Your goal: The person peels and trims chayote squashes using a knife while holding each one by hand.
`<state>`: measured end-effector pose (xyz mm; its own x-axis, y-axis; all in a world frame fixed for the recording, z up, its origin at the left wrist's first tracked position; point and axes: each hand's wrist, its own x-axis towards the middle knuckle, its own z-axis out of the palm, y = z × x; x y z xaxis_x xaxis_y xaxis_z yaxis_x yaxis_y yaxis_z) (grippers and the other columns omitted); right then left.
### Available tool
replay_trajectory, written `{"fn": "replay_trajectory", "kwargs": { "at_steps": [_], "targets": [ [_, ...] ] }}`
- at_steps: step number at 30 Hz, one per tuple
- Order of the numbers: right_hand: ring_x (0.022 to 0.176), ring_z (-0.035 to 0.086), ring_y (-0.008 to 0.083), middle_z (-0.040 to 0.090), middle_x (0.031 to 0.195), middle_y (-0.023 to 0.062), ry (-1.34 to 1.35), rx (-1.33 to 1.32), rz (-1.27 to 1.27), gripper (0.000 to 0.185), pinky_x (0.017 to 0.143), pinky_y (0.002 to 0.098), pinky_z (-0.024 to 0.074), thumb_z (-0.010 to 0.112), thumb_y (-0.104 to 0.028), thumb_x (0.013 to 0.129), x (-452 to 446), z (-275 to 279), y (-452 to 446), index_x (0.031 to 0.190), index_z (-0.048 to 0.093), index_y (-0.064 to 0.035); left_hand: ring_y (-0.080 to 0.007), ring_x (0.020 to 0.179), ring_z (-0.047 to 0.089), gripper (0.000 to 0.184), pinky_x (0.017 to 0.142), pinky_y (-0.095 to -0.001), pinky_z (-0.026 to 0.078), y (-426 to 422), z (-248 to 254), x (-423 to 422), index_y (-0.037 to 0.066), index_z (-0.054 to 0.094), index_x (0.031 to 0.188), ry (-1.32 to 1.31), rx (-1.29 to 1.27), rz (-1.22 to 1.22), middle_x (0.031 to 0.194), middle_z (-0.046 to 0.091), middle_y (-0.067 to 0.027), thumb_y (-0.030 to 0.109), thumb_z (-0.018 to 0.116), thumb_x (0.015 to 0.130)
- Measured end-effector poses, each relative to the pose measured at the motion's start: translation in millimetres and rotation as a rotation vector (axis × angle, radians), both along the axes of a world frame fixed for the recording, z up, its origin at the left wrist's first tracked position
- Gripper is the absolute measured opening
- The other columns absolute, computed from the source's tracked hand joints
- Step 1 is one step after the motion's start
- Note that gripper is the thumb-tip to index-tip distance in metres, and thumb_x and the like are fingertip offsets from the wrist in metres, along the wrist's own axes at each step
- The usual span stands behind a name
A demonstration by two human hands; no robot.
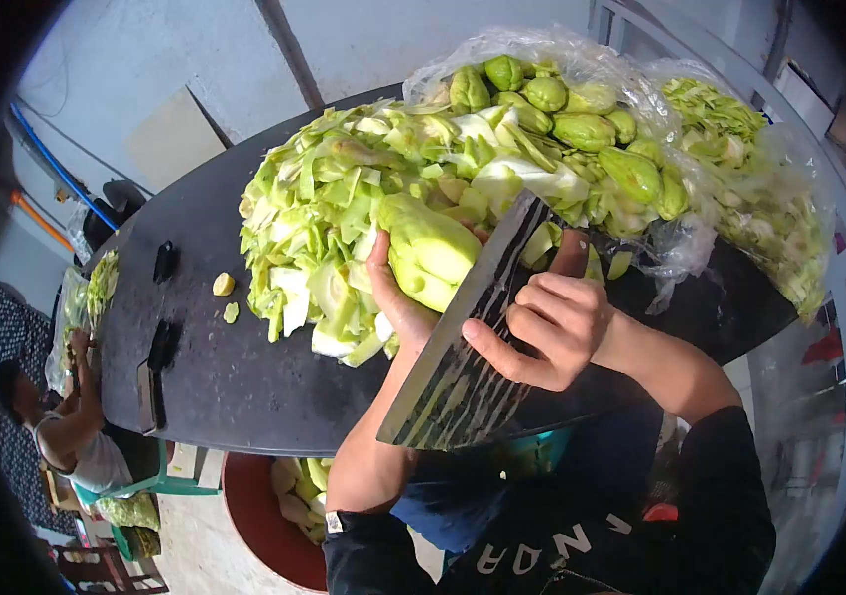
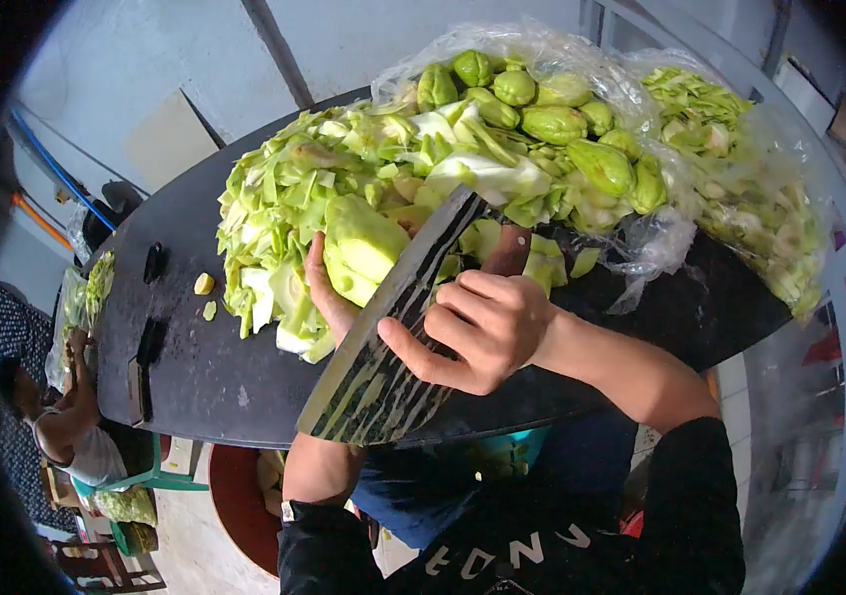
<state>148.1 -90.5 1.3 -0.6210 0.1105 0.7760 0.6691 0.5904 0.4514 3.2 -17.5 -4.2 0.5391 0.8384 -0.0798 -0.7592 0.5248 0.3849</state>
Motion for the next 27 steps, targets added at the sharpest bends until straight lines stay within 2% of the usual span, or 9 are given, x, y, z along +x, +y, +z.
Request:
{"fn": "replay_trajectory", "kwargs": {
  "at_steps": [3,5,7,11,14,15,17,23,27],
  "targets": [
    [0.053,0.049,0.0124,0.044,0.064,-0.0011,-0.009,-0.109,-0.080,0.041,0.046,0.0248,0.0418,0.063,-0.015,0.075,11.8,7.1,-0.6,0.114,0.067,-0.0022,-0.0254,0.095,0.065,0.063,0.085,-0.0385,0.054,0.7,-3.3,-2.1,0.005,0.060,0.117,-0.068,-0.018,0.029,0.103,0.068,-0.0123,0.061,0.048,0.089],
    [0.053,0.051,0.0137,0.044,0.064,-0.0003,0.001,-0.002,-0.165,0.042,0.048,0.0255,0.0450,0.063,-0.013,0.074,25.9,5.2,8.3,0.114,0.067,-0.0001,-0.0253,0.096,0.065,0.060,0.085,-0.0390,0.054,1.5,-3.5,-2.2,0.006,0.060,0.119,-0.120,-0.069,0.041,0.103,0.068,-0.0122,0.057,0.049,0.090],
    [0.053,0.051,0.0142,0.043,0.064,-0.0002,-0.018,-0.019,-0.178,0.041,0.049,0.0275,0.0464,0.063,-0.012,0.075,28.1,3.7,4.6,0.114,0.068,0.0002,-0.0251,0.097,0.065,0.055,0.086,-0.0398,0.054,2.4,-2.4,-1.6,0.008,0.059,0.122,-0.033,0.043,0.034,0.105,0.068,-0.0118,0.053,0.050,0.092],
    [0.054,0.054,0.0160,0.046,0.064,0.0012,0.050,-0.132,-0.203,0.043,0.049,0.0303,0.0482,0.063,-0.012,0.075,39.1,2.8,8.1,0.116,0.067,0.0005,-0.0262,0.098,0.064,0.058,0.088,-0.0405,0.052,-0.9,2.6,-5.1,0.008,0.059,0.121,0.104,-0.002,0.066,0.109,0.067,-0.0123,0.056,0.049,0.091],
    [0.055,0.056,0.0166,0.052,0.066,0.0025,0.069,-0.168,-0.255,0.042,0.050,0.0298,0.0485,0.062,-0.009,0.074,49.1,-2.9,9.9,0.115,0.067,0.0013,-0.0276,0.102,0.063,0.060,0.091,-0.0419,0.050,-0.4,2.2,-4.4,0.008,0.059,0.122,0.051,0.002,0.028,0.109,0.067,-0.0129,0.058,0.049,0.089],
    [0.052,0.052,0.0195,0.048,0.062,0.0034,0.104,-0.147,-0.214,0.043,0.048,0.0325,0.0445,0.063,-0.005,0.071,45.2,-2.0,9.7,0.114,0.068,0.0032,-0.0278,0.102,0.063,0.061,0.091,-0.0423,0.050,-0.1,1.9,-5.3,0.008,0.059,0.122,0.029,0.030,0.011,0.109,0.067,-0.0129,0.058,0.049,0.089],
    [0.052,0.052,0.0192,0.048,0.062,0.0030,0.106,-0.143,-0.174,0.044,0.048,0.0323,0.0451,0.064,-0.005,0.071,33.4,3.7,2.1,0.114,0.068,0.0028,-0.0275,0.102,0.063,0.059,0.091,-0.0419,0.050,2.3,-1.2,-3.5,0.009,0.059,0.123,0.121,0.049,0.077,0.109,0.067,-0.0125,0.056,0.050,0.088],
    [0.054,0.057,0.0166,0.053,0.065,0.0012,0.126,-0.197,-0.285,0.039,0.049,0.0296,0.0488,0.064,-0.010,0.074,56.0,-8.3,15.5,0.111,0.069,0.0002,-0.0252,0.104,0.062,0.055,0.092,-0.0416,0.049,6.1,-0.7,-0.1,0.010,0.060,0.119,0.033,-0.040,0.070,0.111,0.066,-0.0080,0.054,0.055,0.086],
    [0.054,0.057,0.0169,0.052,0.066,0.0016,0.112,-0.201,-0.352,0.039,0.050,0.0298,0.0497,0.064,-0.010,0.074,39.7,1.0,3.2,0.111,0.069,-0.0003,-0.0262,0.102,0.062,0.058,0.094,-0.0430,0.048,5.4,-1.5,-4.9,0.009,0.060,0.119,0.083,0.085,0.042,0.109,0.066,-0.0100,0.055,0.055,0.086]
  ]
}}
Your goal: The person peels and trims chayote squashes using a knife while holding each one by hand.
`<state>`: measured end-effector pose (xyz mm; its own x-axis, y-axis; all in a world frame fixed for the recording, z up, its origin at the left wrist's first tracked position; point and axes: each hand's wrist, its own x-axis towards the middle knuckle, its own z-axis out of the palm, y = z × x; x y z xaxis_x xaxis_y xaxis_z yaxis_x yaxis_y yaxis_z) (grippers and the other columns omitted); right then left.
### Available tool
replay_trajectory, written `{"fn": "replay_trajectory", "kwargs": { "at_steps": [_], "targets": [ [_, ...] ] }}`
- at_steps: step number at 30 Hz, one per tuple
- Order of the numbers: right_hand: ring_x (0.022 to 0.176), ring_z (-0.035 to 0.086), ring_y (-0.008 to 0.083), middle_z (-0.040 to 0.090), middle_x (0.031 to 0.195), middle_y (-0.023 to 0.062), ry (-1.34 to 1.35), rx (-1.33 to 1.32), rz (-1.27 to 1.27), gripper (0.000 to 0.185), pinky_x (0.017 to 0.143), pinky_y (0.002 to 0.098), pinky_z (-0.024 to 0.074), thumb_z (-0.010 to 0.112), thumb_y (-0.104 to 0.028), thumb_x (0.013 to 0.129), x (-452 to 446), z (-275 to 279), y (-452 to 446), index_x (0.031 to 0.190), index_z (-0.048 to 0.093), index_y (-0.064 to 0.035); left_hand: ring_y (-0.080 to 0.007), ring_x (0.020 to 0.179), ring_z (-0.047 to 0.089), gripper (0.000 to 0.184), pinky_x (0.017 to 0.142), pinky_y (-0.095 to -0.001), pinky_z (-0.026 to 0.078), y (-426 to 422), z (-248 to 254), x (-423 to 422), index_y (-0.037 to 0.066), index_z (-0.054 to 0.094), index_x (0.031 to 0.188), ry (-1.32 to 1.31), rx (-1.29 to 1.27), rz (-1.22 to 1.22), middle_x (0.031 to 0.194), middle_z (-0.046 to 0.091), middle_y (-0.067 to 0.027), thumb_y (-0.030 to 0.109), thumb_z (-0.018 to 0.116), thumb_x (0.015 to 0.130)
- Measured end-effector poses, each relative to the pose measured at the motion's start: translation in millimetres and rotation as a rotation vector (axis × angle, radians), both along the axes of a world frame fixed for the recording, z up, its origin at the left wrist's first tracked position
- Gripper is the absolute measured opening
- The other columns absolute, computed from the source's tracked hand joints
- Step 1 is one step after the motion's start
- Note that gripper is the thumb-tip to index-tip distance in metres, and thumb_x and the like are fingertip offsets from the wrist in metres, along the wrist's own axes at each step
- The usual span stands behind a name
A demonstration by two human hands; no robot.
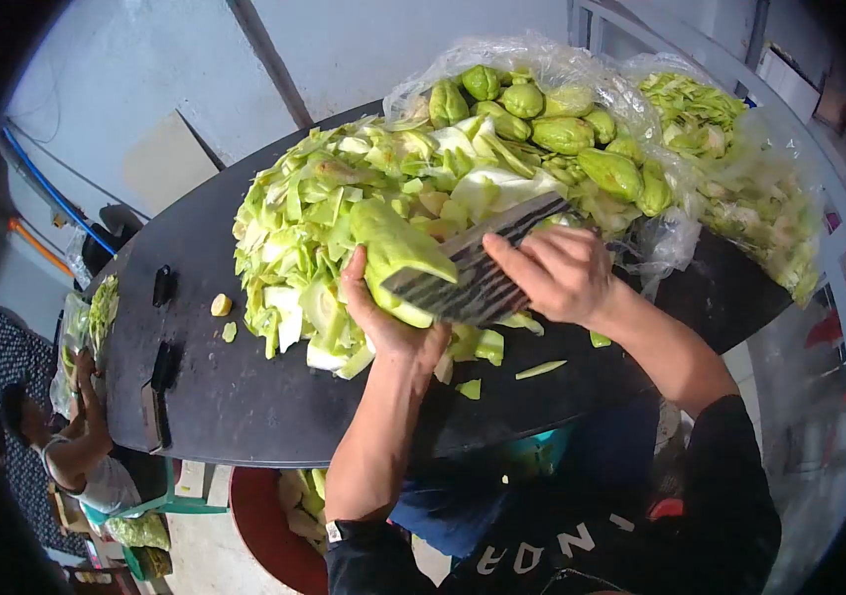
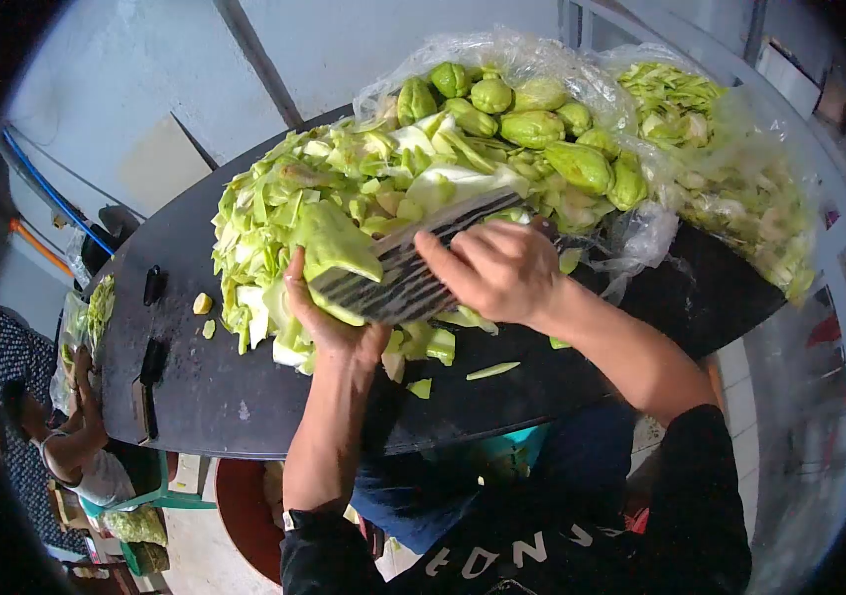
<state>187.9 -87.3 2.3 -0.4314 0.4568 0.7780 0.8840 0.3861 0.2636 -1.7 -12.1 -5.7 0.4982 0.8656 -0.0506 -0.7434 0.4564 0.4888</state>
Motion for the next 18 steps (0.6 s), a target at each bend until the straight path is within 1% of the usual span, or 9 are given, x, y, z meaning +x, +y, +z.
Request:
{"fn": "replay_trajectory", "kwargs": {
  "at_steps": [2,3,4,6,8,10,12,14,18],
  "targets": [
    [0.055,0.058,0.0168,0.053,0.066,0.0019,0.006,0.073,0.086,0.038,0.050,0.0298,0.0498,0.064,-0.010,0.074,-10.1,2.1,-2.0,0.110,0.069,-0.0002,-0.0266,0.103,0.061,0.059,0.094,-0.0424,0.048,-6.3,4.5,2.5,0.008,0.059,0.120,0.038,-0.039,-0.051,0.111,0.065,-0.0106,0.056,0.056,0.085],
    [0.054,0.057,0.0203,0.053,0.064,0.0037,0.042,0.043,0.127,0.045,0.049,0.0321,0.0478,0.067,-0.010,0.071,-6.4,0.1,1.8,0.115,0.068,0.0006,-0.0285,0.106,0.060,0.060,0.095,-0.0450,0.047,-4.4,5.0,6.3,0.008,0.059,0.122,0.060,-0.092,-0.029,0.115,0.064,-0.0111,0.057,0.054,0.086],
    [0.055,0.058,0.0216,0.054,0.065,0.0045,0.070,-0.017,0.079,0.047,0.051,0.0340,0.0491,0.068,-0.009,0.068,0.9,-8.3,7.5,0.114,0.068,-0.0004,-0.0304,0.109,0.059,0.062,0.097,-0.0476,0.047,-4.5,4.1,8.0,0.008,0.059,0.123,0.089,-0.149,-0.011,0.119,0.062,-0.0116,0.058,0.052,0.087],
    [0.054,0.059,0.0172,0.057,0.067,0.0014,0.088,-0.039,0.000,0.034,0.049,0.0300,0.0506,0.064,-0.009,0.076,15.4,-13.6,16.5,0.109,0.069,-0.0021,-0.0298,0.108,0.059,0.062,0.096,-0.0456,0.046,-2.4,0.0,2.7,0.010,0.058,0.124,0.158,-0.088,-0.001,0.117,0.063,-0.0099,0.059,0.051,0.086],
    [0.054,0.060,0.0178,0.057,0.067,0.0023,0.078,-0.027,0.003,0.034,0.049,0.0310,0.0511,0.064,-0.008,0.075,19.7,-13.5,14.4,0.108,0.069,-0.0017,-0.0289,0.109,0.060,0.062,0.096,-0.0466,0.047,-1.0,1.8,2.5,0.009,0.059,0.123,0.170,-0.097,0.013,0.118,0.063,-0.0105,0.059,0.051,0.087],
    [0.056,0.060,0.0229,0.057,0.066,0.0060,0.087,-0.127,0.001,0.048,0.053,0.0351,0.0508,0.070,-0.009,0.063,10.2,-7.4,4.3,0.111,0.068,0.0003,-0.0290,0.108,0.060,0.062,0.096,-0.0473,0.047,0.9,-4.6,4.4,0.009,0.059,0.123,0.107,-0.060,-0.032,0.117,0.064,-0.0110,0.059,0.051,0.087],
    [0.054,0.059,0.0218,0.057,0.065,0.0057,0.112,-0.033,0.090,0.046,0.051,0.0347,0.0500,0.072,-0.013,0.066,-2.7,-3.7,2.5,0.110,0.069,0.0003,-0.0294,0.107,0.061,0.062,0.093,-0.0481,0.050,-1.1,-4.1,4.1,0.008,0.060,0.120,0.078,-0.041,-0.112,0.115,0.065,-0.0123,0.059,0.050,0.087],
    [0.055,0.060,0.0218,0.058,0.065,0.0054,0.138,-0.034,0.113,0.046,0.051,0.0345,0.0502,0.073,-0.013,0.066,-1.1,-6.1,5.5,0.110,0.069,-0.0002,-0.0300,0.107,0.061,0.062,0.088,-0.0490,0.053,-2.1,-4.8,8.9,0.009,0.059,0.121,0.054,-0.056,-0.119,0.116,0.065,-0.0117,0.060,0.051,0.086],
    [0.054,0.060,0.0220,0.059,0.065,0.0050,0.138,-0.088,0.020,0.045,0.050,0.0348,0.0500,0.073,-0.014,0.067,20.5,-16.1,13.1,0.110,0.068,-0.0008,-0.0312,0.108,0.061,0.066,0.086,-0.0508,0.053,3.5,-13.8,1.9,0.014,0.056,0.127,0.157,0.117,-0.194,0.116,0.064,-0.0107,0.064,0.050,0.085]
  ]
}}
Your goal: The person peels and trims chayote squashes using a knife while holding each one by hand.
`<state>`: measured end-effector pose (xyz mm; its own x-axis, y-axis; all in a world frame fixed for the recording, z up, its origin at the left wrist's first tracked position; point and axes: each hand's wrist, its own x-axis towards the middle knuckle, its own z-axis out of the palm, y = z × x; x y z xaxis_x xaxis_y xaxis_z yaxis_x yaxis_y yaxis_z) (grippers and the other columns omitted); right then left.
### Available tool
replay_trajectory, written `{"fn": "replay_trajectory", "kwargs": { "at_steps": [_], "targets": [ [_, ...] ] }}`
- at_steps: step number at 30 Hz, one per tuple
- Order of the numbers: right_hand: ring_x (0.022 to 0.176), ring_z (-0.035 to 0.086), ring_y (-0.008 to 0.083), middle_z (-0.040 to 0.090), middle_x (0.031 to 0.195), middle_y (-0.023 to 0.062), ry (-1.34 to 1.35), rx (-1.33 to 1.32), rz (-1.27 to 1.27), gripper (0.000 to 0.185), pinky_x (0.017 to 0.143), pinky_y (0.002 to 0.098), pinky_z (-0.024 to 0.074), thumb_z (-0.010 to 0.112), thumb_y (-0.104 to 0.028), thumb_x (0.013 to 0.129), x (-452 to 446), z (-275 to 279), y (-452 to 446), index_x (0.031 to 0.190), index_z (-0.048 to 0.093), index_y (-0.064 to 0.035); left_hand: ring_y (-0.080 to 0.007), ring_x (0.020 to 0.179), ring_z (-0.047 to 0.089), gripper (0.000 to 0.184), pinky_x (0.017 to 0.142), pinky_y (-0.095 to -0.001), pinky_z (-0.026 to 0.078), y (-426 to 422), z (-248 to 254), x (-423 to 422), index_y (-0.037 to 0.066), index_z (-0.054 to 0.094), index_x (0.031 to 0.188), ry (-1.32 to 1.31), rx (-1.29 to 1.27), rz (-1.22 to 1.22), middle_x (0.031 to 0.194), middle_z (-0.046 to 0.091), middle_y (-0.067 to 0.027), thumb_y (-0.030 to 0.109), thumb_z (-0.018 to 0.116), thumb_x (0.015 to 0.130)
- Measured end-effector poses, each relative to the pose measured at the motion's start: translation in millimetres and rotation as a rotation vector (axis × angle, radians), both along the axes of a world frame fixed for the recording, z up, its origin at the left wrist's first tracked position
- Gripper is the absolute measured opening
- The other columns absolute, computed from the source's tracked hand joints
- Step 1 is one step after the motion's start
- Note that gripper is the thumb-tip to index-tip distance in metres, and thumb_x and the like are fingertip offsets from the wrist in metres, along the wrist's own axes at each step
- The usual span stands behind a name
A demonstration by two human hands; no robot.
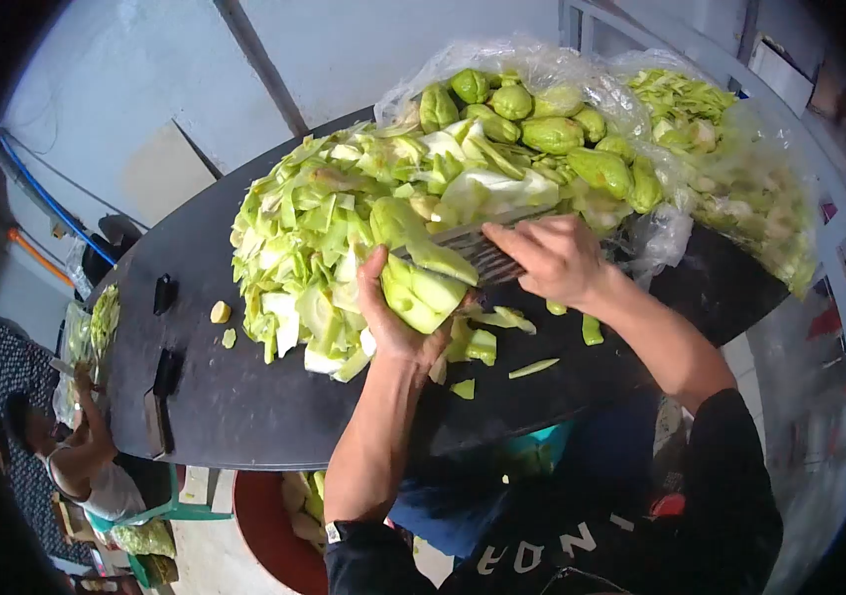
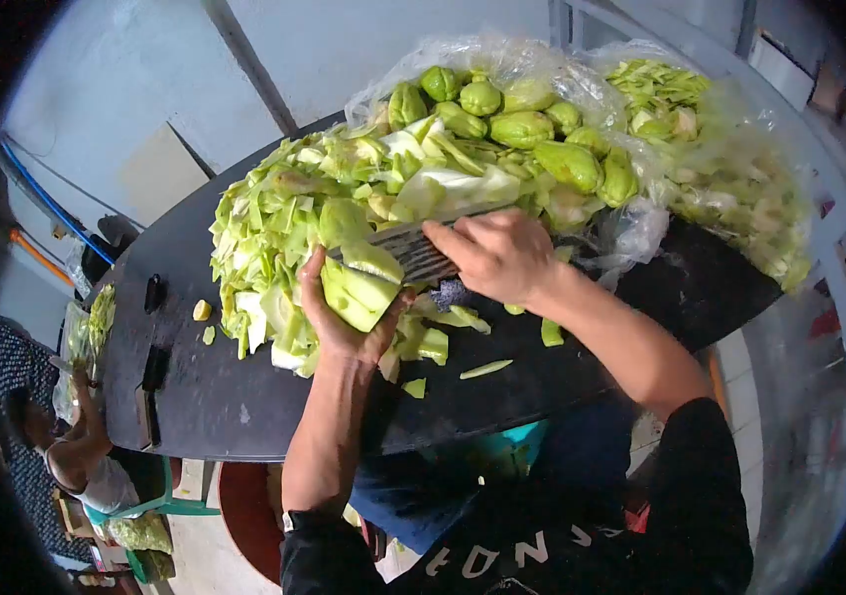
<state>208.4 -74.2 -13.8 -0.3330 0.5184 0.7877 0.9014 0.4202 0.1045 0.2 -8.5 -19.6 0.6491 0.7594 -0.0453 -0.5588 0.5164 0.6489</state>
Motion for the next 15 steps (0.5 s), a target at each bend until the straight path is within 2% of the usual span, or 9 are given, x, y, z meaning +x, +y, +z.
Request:
{"fn": "replay_trajectory", "kwargs": {
  "at_steps": [2,3,4,6,7,8,10,12,15],
  "targets": [
    [0.053,0.059,0.0215,0.058,0.065,0.0048,0.012,0.013,0.026,0.045,0.049,0.0342,0.0494,0.073,-0.015,0.068,-8.4,3.1,-6.9,0.110,0.068,-0.0003,-0.0311,0.108,0.061,0.065,0.086,-0.0498,0.053,-1.8,-4.7,0.3,0.013,0.057,0.127,-0.062,0.024,0.004,0.116,0.064,-0.0112,0.063,0.051,0.085],
    [0.052,0.059,0.0212,0.058,0.064,0.0047,-0.023,0.054,0.065,0.045,0.049,0.0338,0.0493,0.074,-0.015,0.068,-15.7,9.8,-11.0,0.111,0.068,0.0005,-0.0314,0.106,0.061,0.065,0.084,-0.0493,0.054,-1.1,-4.4,8.7,0.014,0.055,0.127,-0.085,-0.172,0.072,0.117,0.063,-0.0112,0.064,0.052,0.086],
    [0.053,0.059,0.0206,0.057,0.064,0.0045,-0.020,0.067,0.100,0.045,0.049,0.0336,0.0495,0.073,-0.015,0.069,-24.4,19.1,-17.0,0.111,0.068,0.0017,-0.0311,0.102,0.063,0.064,0.079,-0.0514,0.055,0.5,-10.8,10.6,0.014,0.054,0.129,-0.028,-0.102,0.097,0.116,0.063,-0.0112,0.062,0.053,0.086],
    [0.054,0.060,0.0222,0.059,0.066,0.0055,0.018,0.047,0.033,0.045,0.051,0.0345,0.0508,0.071,-0.010,0.067,-16.4,5.5,-5.0,0.111,0.068,0.0007,-0.0298,0.098,0.064,0.063,0.073,-0.0511,0.054,-11.0,-11.8,5.8,0.014,0.053,0.129,-0.161,0.001,-0.023,0.114,0.064,-0.0104,0.061,0.052,0.087],
    [0.058,0.063,0.0247,0.062,0.069,0.0068,0.032,-0.021,-0.038,0.046,0.054,0.0360,0.0526,0.068,-0.004,0.066,-6.0,1.9,1.4,0.111,0.068,-0.0013,-0.0296,0.098,0.063,0.064,0.067,-0.0486,0.051,-9.4,-4.5,7.1,0.014,0.054,0.128,-0.033,-0.041,0.006,0.113,0.064,-0.0098,0.062,0.051,0.086],
    [0.061,0.065,0.0266,0.064,0.072,0.0080,0.036,-0.042,-0.132,0.047,0.055,0.0372,0.0538,0.066,-0.001,0.064,2.1,-3.2,6.4,0.111,0.068,-0.0031,-0.0296,0.098,0.063,0.066,0.066,-0.0458,0.050,-9.1,1.8,8.2,0.015,0.054,0.128,0.054,-0.006,-0.012,0.114,0.063,-0.0093,0.064,0.051,0.084],
    [0.062,0.066,0.0267,0.064,0.073,0.0080,0.019,-0.049,-0.153,0.046,0.055,0.0373,0.0540,0.067,-0.001,0.065,6.0,-0.5,3.8,0.111,0.068,-0.0039,-0.0302,0.099,0.063,0.069,0.065,-0.0460,0.050,-8.1,1.2,7.2,0.014,0.053,0.129,0.013,0.024,-0.051,0.114,0.064,-0.0101,0.067,0.050,0.084],
    [0.056,0.066,0.0224,0.063,0.067,0.0066,0.007,-0.006,-0.092,0.026,0.051,0.0348,0.0536,0.064,-0.007,0.077,-3.3,8.4,-4.3,0.102,0.070,-0.0031,-0.0298,0.099,0.063,0.070,0.065,-0.0460,0.051,-11.5,-0.4,8.2,0.014,0.053,0.129,-0.017,0.011,-0.034,0.113,0.064,-0.0102,0.067,0.049,0.084],
    [0.055,0.065,0.0184,0.061,0.065,0.0034,-0.006,0.065,0.001,0.027,0.049,0.0335,0.0524,0.064,-0.007,0.078,-19.4,14.9,-7.9,0.105,0.069,-0.0042,-0.0303,0.096,0.063,0.070,0.063,-0.0459,0.053,-10.7,-9.0,6.8,0.014,0.052,0.130,-0.059,-0.031,-0.006,0.114,0.064,-0.0115,0.067,0.049,0.085]
  ]
}}
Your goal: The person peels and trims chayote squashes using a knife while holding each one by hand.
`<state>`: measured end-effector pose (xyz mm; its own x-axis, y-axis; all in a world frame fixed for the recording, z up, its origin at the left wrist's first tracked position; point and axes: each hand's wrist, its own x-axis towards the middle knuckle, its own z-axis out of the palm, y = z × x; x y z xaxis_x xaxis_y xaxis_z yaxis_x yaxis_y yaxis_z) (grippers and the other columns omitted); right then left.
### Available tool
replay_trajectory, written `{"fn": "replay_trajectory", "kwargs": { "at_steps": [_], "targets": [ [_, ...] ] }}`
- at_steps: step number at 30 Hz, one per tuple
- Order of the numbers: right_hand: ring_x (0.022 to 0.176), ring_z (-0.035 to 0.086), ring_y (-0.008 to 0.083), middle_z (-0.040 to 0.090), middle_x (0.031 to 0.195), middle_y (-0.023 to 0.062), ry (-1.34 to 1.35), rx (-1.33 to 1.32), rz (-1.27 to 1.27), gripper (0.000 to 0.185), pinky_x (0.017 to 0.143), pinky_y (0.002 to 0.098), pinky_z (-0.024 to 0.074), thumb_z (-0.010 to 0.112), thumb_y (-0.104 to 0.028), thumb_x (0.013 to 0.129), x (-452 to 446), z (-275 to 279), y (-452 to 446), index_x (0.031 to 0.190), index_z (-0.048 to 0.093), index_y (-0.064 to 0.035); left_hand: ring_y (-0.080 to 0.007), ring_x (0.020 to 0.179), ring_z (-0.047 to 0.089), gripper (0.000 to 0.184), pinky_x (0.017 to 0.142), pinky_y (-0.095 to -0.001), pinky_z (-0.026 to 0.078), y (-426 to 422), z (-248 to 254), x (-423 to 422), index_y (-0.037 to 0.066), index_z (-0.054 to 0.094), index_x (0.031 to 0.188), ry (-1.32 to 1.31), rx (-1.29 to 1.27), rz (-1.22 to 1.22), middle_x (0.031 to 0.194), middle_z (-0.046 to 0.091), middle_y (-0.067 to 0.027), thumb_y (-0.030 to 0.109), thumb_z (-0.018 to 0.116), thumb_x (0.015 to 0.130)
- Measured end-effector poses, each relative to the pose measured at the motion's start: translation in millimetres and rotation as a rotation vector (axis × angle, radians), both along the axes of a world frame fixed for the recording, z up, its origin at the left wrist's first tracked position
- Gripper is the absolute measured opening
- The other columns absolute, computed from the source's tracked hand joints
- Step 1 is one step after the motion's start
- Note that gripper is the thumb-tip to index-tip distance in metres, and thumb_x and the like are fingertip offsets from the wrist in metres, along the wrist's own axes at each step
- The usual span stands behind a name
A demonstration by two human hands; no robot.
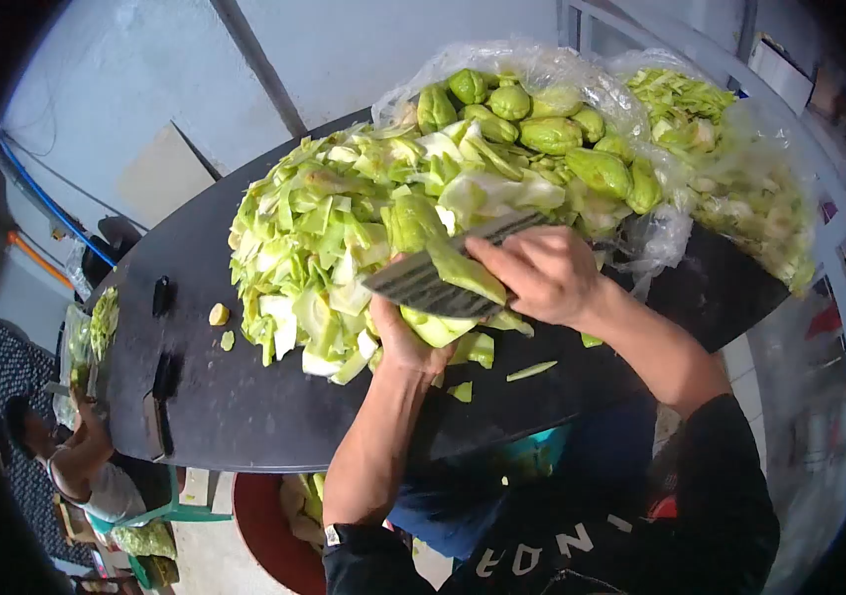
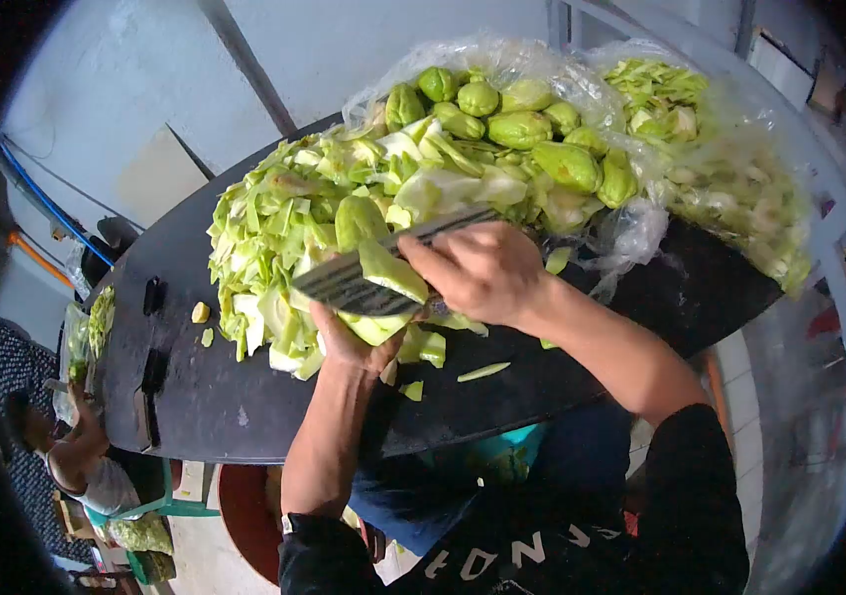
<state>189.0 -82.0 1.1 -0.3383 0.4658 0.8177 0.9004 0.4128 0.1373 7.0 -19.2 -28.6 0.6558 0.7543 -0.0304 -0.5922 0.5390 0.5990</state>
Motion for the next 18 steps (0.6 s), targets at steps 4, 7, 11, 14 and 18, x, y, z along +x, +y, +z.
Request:
{"fn": "replay_trajectory", "kwargs": {
  "at_steps": [4,7,11,14,18],
  "targets": [
    [0.061,0.068,0.0275,0.065,0.072,0.0096,0.054,-0.098,-0.129,0.022,0.051,0.0389,0.0538,0.061,-0.011,0.081,30.4,-22.1,29.9,0.102,0.065,-0.0060,-0.0338,0.092,0.064,0.059,0.059,-0.0425,0.051,6.1,6.4,0.6,0.013,0.055,0.123,0.009,0.017,-0.137,0.111,0.064,-0.0124,0.059,0.049,0.088],
    [0.063,0.068,0.0293,0.066,0.074,0.0106,0.011,-0.114,-0.161,0.022,0.053,0.0405,0.0543,0.059,-0.010,0.083,29.9,-15.3,28.7,0.103,0.064,-0.0053,-0.0351,0.090,0.064,0.058,0.058,-0.0402,0.050,6.8,9.8,1.5,0.012,0.055,0.123,-0.022,-0.003,-0.132,0.110,0.064,-0.0127,0.058,0.049,0.088],
    [0.066,0.068,0.0326,0.065,0.073,0.0129,0.045,-0.161,-0.203,0.021,0.057,0.0437,0.0550,0.055,-0.008,0.085,37.8,-20.5,32.5,0.104,0.062,-0.0046,-0.0362,0.088,0.064,0.059,0.058,-0.0391,0.049,3.7,13.3,-1.3,0.011,0.054,0.124,-0.015,0.003,-0.127,0.111,0.064,-0.0134,0.058,0.048,0.088],
    [0.078,0.068,0.0382,0.068,0.088,0.0170,0.107,-0.510,-0.605,0.024,0.069,0.0481,0.0541,0.059,-0.010,0.084,53.9,-4.6,34.9,0.107,0.061,-0.0055,-0.0367,0.090,0.064,0.065,0.061,-0.0420,0.052,4.4,15.0,-2.6,0.011,0.052,0.130,-0.019,0.042,-0.137,0.112,0.063,-0.0157,0.060,0.050,0.087],
    [0.076,0.067,0.0376,0.069,0.090,0.0166,0.167,-0.374,-0.501,0.032,0.067,0.0463,0.0545,0.064,-0.008,0.078,52.3,-3.3,23.9,0.110,0.062,-0.0061,-0.0361,0.102,0.059,0.069,0.081,-0.0481,0.051,8.8,11.2,0.7,0.011,0.050,0.133,-0.122,-0.039,-0.037,0.116,0.060,-0.0172,0.060,0.054,0.086]
  ]
}}
